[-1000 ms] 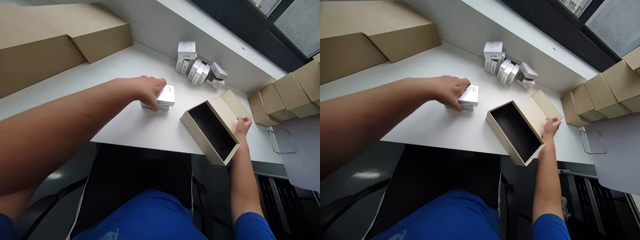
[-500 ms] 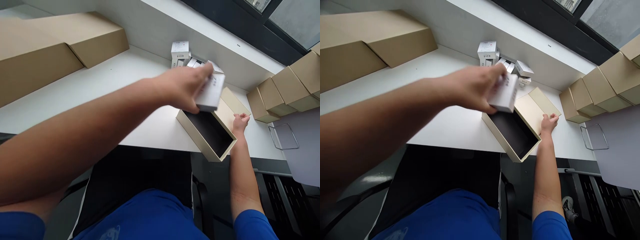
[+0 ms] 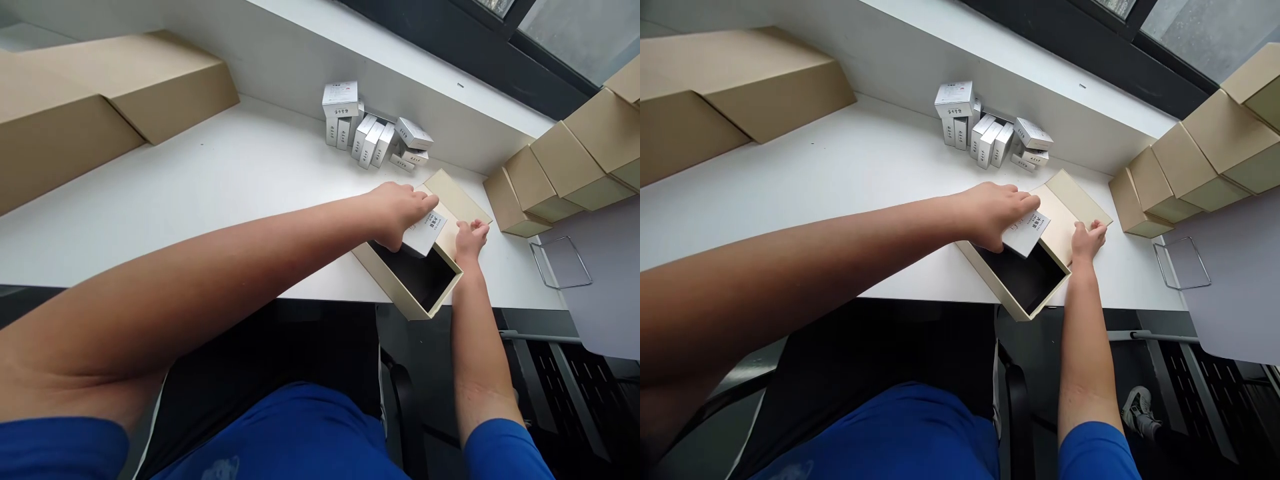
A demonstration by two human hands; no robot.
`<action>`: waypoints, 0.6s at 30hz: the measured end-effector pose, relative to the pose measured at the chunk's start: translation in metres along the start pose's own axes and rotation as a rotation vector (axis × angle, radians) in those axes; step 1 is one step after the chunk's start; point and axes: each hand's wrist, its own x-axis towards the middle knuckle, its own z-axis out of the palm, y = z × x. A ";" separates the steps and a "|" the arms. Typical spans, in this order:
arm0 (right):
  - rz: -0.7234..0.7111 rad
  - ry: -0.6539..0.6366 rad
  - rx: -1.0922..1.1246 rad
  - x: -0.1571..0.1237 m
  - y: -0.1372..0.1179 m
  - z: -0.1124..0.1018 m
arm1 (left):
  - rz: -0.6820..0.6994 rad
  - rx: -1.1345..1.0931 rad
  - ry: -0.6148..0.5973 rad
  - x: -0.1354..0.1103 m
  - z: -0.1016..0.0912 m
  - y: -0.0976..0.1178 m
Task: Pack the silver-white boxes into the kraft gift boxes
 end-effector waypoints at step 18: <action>-0.029 0.042 0.027 0.004 0.007 0.006 | -0.104 -0.142 -0.284 0.007 0.027 -0.020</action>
